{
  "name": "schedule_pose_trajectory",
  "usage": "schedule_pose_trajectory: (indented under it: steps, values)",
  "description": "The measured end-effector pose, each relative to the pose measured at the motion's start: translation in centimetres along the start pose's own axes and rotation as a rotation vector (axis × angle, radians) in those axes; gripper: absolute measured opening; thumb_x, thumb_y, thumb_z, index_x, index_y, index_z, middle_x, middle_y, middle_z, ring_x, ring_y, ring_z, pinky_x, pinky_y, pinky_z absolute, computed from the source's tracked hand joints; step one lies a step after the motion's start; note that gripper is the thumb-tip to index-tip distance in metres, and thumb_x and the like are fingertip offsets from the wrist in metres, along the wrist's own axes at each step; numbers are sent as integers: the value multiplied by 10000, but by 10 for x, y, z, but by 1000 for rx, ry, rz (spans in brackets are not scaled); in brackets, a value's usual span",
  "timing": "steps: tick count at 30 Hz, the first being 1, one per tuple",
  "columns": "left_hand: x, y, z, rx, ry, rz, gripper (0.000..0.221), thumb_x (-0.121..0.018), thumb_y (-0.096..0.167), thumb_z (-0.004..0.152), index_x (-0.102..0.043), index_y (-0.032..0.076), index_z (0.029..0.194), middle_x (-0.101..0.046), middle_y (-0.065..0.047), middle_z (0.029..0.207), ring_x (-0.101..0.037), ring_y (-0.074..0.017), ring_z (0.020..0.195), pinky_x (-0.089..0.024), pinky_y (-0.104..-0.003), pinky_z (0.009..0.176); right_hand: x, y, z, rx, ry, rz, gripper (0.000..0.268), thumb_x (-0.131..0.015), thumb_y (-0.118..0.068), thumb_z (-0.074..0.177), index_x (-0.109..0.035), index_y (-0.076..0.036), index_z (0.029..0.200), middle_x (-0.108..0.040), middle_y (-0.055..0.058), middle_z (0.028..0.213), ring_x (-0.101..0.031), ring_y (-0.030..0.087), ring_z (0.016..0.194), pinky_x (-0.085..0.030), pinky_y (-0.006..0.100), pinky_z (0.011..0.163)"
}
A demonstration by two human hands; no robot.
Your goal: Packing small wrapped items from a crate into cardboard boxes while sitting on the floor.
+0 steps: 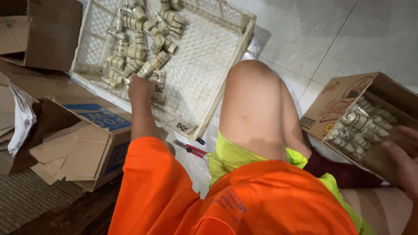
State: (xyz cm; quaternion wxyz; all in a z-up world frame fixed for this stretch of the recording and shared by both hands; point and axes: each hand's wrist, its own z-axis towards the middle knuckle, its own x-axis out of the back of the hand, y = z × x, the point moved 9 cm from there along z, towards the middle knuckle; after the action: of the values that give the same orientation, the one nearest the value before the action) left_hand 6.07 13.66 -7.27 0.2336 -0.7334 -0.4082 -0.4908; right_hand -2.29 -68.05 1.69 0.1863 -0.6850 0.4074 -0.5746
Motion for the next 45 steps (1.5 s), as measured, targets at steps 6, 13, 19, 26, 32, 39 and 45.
schedule_pose_trajectory:
  steps: [6, 13, 19, 26, 32, 39, 45]
  values:
    - [-14, -3, -9, 70, -127, -6, 751, -571, 152, 963, -133, 15, 1558, -583, -232, 1369, -576, -452, 1228, -519, -542, 960, -2, -8, -5, -38, 23, 3, 509, -662, -18, 1045, -532, 14, 1536, -589, 260, 1364, -556, 337, 1241, -446, 431, 1024]
    - [55, 46, -68, -37, 103, -417, 397, -561, -154, 902, -464, 41, 1235, -479, -193, 1319, -629, -356, 1080, -606, -438, 786, 1, -25, -7, 28, 22, 54, 538, -646, -14, 1032, -491, 56, 1543, -570, 271, 1412, -540, 352, 1294, -437, 437, 1057]
    - [-33, 67, -31, -193, -86, 60, 894, -623, 273, 904, -123, 46, 1609, -239, -247, 1574, -342, -454, 1393, -409, -524, 1104, -7, -41, -4, 70, 25, 2, 526, -702, 62, 1032, -527, 78, 1528, -571, 294, 1351, -573, 380, 1213, -482, 458, 1013]
    - [44, 62, -79, -132, -104, -174, 472, -567, -30, 931, -337, 133, 1310, -626, -184, 1312, -647, -406, 1108, -512, -557, 897, 2, -45, -14, 38, 21, 83, 503, -678, 52, 1028, -535, 46, 1510, -567, 230, 1414, -584, 297, 1209, -479, 378, 1039]
    - [28, 23, -77, 85, -305, 51, 841, -496, -74, 882, -78, 28, 1604, -578, -324, 1248, -613, -402, 1038, -541, -468, 684, 0, -42, -11, 71, 16, 62, 500, -620, 11, 1089, -487, 11, 1571, -573, 230, 1407, -556, 300, 1265, -451, 399, 1065]
    - [1, 14, -61, 110, -132, 4, 877, -619, 141, 894, -148, 105, 1633, -528, -247, 1437, -556, -444, 1269, -531, -503, 973, -14, -48, -10, 44, -12, 102, 504, -663, 42, 1041, -507, 37, 1520, -569, 253, 1399, -576, 323, 1230, -483, 417, 1027]
    - [38, 79, -141, -338, -19, -680, 370, -700, 145, 770, -502, 162, 1082, -698, -103, 858, -680, -262, 735, -495, -364, 642, 1, -71, -27, 37, 130, 128, 420, -659, 58, 1064, -571, -10, 1469, -607, 168, 1357, -609, 240, 1199, -494, 331, 1067]
